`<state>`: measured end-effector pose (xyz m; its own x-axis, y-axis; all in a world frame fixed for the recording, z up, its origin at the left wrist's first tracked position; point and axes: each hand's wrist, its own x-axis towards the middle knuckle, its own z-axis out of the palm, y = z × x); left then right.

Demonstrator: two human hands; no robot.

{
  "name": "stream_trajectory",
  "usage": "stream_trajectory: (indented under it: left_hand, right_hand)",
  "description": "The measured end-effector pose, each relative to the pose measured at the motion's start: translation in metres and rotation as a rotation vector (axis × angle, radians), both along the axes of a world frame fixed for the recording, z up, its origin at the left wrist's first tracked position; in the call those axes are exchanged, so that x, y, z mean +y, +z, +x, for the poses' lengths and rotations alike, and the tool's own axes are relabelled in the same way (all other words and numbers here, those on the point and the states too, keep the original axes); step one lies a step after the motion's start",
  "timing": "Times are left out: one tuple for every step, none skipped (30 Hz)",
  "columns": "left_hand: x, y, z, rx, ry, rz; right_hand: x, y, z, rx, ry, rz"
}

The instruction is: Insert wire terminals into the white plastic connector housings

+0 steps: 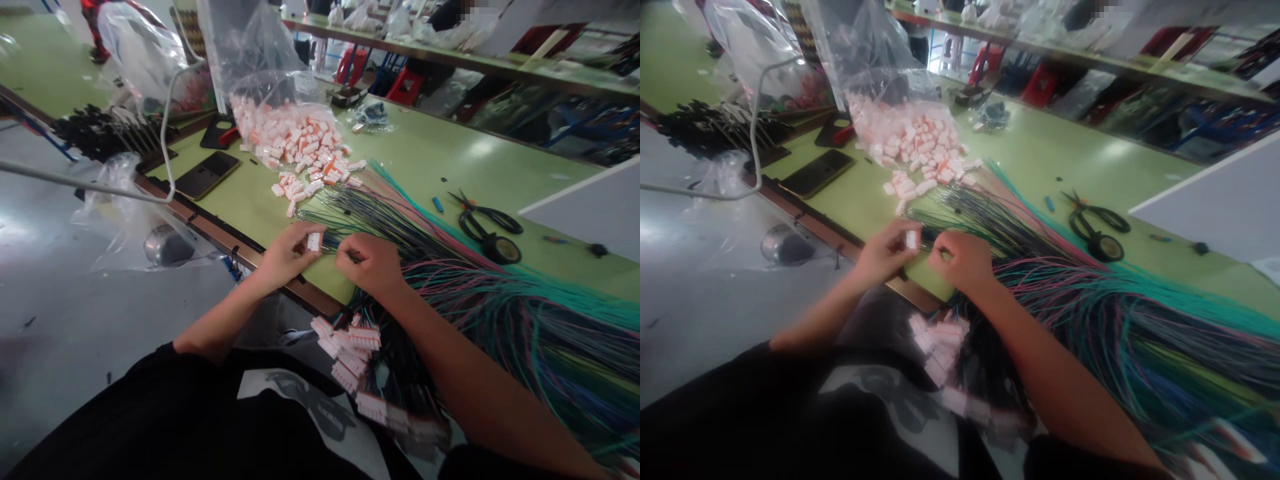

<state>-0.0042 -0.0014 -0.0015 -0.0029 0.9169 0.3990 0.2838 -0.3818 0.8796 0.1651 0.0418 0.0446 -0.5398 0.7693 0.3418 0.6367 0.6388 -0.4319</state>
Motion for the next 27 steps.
stream_trajectory:
  left_hand:
    - [0.0001,-0.0008,0.0001,-0.003,-0.002,0.004]
    - [0.0003,-0.0017,0.0003,-0.012,-0.004,0.003]
    - [0.0005,-0.0026,0.0004,-0.023,-0.005,-0.002]
    - [0.0007,-0.0035,0.0005,-0.036,-0.005,-0.01]
    - [0.0008,-0.0042,0.0005,-0.046,-0.006,-0.019]
    - [0.0008,-0.0048,0.0005,-0.054,-0.006,-0.027]
    - [0.0007,-0.0053,0.0005,-0.06,-0.007,-0.028]
    - [0.0006,-0.0056,0.0004,-0.064,-0.008,-0.024]
    - [0.0004,-0.0059,0.0004,-0.066,-0.009,-0.018]
    - [0.0001,-0.0061,0.0004,-0.067,-0.009,-0.011]
    - [-0.0002,-0.0062,0.0004,-0.066,-0.008,-0.006]
    - [-0.0005,-0.0064,0.0004,-0.066,-0.004,-0.002]
    - [-0.0007,-0.0065,0.0005,-0.065,0.002,-0.002]
    - [-0.0008,-0.0066,0.0006,-0.062,0.006,-0.006]
    - [-0.001,-0.0067,0.0007,-0.062,0.01,-0.012]
    - [-0.001,-0.0067,0.0008,-0.064,0.012,-0.02]
    - [-0.0011,-0.0067,0.0008,-0.067,0.012,-0.028]
    - [-0.0012,-0.0066,0.0008,-0.07,0.012,-0.037]
    - [-0.0013,-0.0064,0.0007,-0.072,0.013,-0.046]
    - [-0.0014,-0.0063,0.0006,-0.073,0.015,-0.051]
    - [-0.0016,-0.006,0.0005,-0.072,0.017,-0.054]
    - [-0.0017,-0.0059,0.0004,-0.069,0.018,-0.053]
    - [-0.0018,-0.0057,0.0002,-0.066,0.018,-0.05]
    - [-0.0019,-0.0057,0.0,-0.062,0.019,-0.042]
    - [-0.0019,-0.0057,-0.0002,-0.056,0.019,-0.031]
    - [-0.0019,-0.0059,-0.0005,-0.048,0.021,-0.016]
    - [-0.0019,-0.0061,-0.0007,-0.038,0.024,0.0]
  right_hand:
    - [-0.0002,0.0004,-0.0004,0.023,0.001,-0.019]
    - [-0.0005,0.0008,-0.0007,0.053,0.006,-0.044]
    - [-0.0006,0.0013,-0.001,0.089,0.013,-0.074]
    - [-0.0007,0.0019,-0.0013,0.126,0.024,-0.111]
    - [-0.0006,0.0024,-0.0015,0.161,0.035,-0.151]
    - [-0.0004,0.003,-0.0017,0.19,0.046,-0.191]
    - [-0.0001,0.0035,-0.0018,0.212,0.052,-0.226]
    - [0.0002,0.0039,-0.002,0.228,0.055,-0.255]
    - [0.0006,0.0043,-0.0021,0.238,0.055,-0.277]
    - [0.0009,0.0044,-0.0023,0.247,0.055,-0.292]
    - [0.0011,0.0044,-0.0025,0.254,0.055,-0.302]
    - [0.0011,0.0042,-0.0028,0.257,0.058,-0.31]
    - [0.001,0.0038,-0.0032,0.255,0.063,-0.316]
    - [0.0009,0.0033,-0.0036,0.247,0.072,-0.324]
    - [0.0006,0.0027,-0.004,0.235,0.083,-0.334]
    - [0.0004,0.0022,-0.0044,0.222,0.093,-0.341]
    - [0.0002,0.0017,-0.0047,0.21,0.098,-0.345]
    - [0.0001,0.0013,-0.0049,0.203,0.099,-0.347]
    - [0.0001,0.001,-0.0051,0.199,0.094,-0.344]
    - [0.0001,0.0009,-0.0052,0.195,0.088,-0.341]
    - [0.0002,0.0008,-0.0053,0.19,0.082,-0.339]
    - [0.0003,0.0008,-0.0053,0.186,0.08,-0.339]
    - [0.0004,0.0006,-0.0053,0.183,0.082,-0.339]
    - [0.0005,0.0004,-0.0053,0.18,0.085,-0.338]
    - [0.0006,0.0,-0.0052,0.179,0.09,-0.335]
    - [0.0007,-0.0005,-0.0051,0.181,0.096,-0.329]
    - [0.0009,-0.0012,-0.0049,0.185,0.1,-0.319]
